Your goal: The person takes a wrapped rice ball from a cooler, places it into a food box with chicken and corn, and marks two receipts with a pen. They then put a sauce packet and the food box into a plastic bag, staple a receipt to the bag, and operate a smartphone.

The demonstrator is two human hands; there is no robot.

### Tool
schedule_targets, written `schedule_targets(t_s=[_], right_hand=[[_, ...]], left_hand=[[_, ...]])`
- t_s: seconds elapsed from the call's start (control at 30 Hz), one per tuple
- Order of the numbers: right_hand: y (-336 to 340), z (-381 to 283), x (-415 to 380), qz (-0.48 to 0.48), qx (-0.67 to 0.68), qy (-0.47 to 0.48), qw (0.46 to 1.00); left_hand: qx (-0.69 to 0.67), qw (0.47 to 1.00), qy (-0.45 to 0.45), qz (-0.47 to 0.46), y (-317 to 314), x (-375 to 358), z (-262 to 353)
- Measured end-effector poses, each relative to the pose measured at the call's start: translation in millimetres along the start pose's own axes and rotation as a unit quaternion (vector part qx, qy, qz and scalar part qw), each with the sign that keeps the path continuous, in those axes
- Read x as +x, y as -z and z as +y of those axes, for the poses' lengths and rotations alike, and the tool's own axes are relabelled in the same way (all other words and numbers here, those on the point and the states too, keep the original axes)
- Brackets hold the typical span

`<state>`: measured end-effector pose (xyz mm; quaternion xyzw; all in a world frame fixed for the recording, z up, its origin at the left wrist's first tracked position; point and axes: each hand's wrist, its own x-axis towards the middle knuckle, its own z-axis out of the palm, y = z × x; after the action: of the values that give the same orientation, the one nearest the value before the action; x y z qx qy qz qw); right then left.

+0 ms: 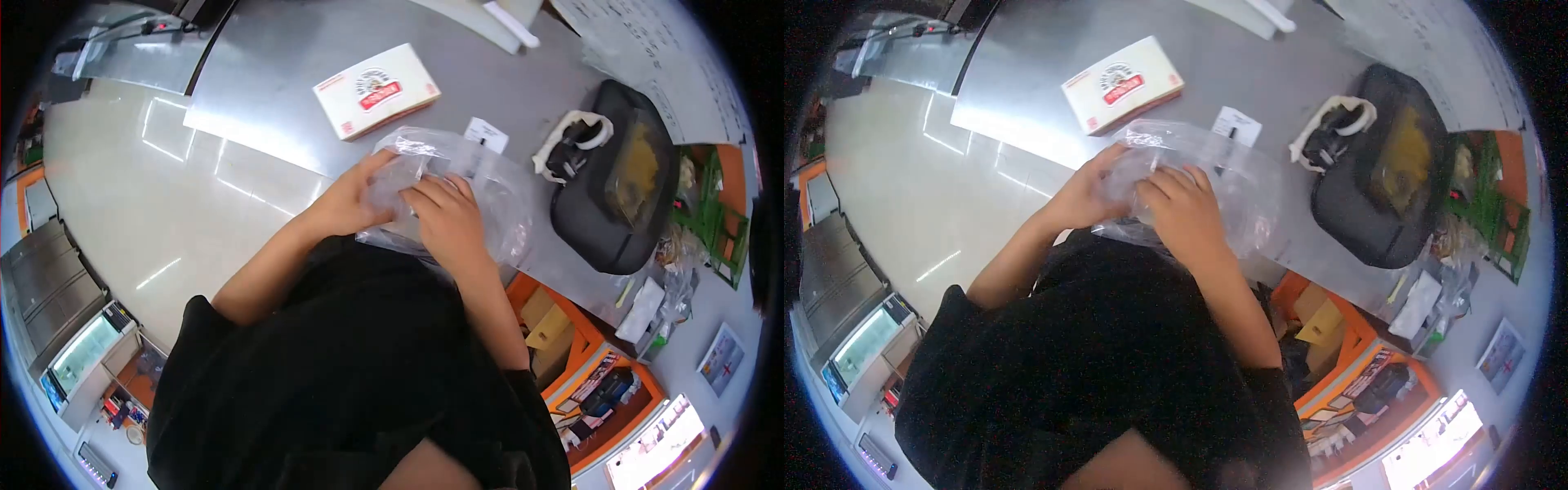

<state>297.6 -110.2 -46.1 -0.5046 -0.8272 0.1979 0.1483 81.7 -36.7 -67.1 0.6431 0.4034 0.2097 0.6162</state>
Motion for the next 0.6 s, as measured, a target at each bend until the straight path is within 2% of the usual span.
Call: schedule_targets(t_s=[0.07, 0.1, 0.2, 0.3, 0.4, 0.43, 0.5, 0.57, 0.6], right_hand=[[-21, -3, 27, -0.049, -0.069, -0.021, 0.996], [-24, -2, 32, -0.068, -0.084, -0.059, 0.992], [-23, -1, 33, -0.113, -0.091, -0.191, 0.971], [-5, -8, 42, -0.138, -0.108, -0.124, 0.977], [6, -15, 54, -0.137, -0.050, -0.014, 0.989], [14, -18, 61, -0.169, 0.055, -0.024, 0.984], [41, -24, 77, -0.227, 0.262, -0.045, 0.937], [78, -27, 106, -0.161, 0.185, -0.076, 0.966], [79, -17, 126, -0.126, 0.101, -0.052, 0.985]], left_hand=[[0.026, 0.999, 0.018, 0.036, 14, -16, -3], [0.039, 0.997, 0.027, 0.053, 14, -23, -2], [0.081, 0.995, -0.025, 0.055, 22, -35, -9], [0.089, 0.994, 0.034, 0.058, 31, -43, -12], [-0.031, 0.994, 0.013, 0.107, 38, -45, -26], [0.001, 0.993, 0.006, 0.114, 45, -49, -28], [0.065, 0.990, -0.009, 0.128, 56, -54, -27], [0.032, 0.993, 0.016, 0.108, 60, -57, -32], [0.016, 0.995, 0.028, 0.098, 60, -58, -34]])
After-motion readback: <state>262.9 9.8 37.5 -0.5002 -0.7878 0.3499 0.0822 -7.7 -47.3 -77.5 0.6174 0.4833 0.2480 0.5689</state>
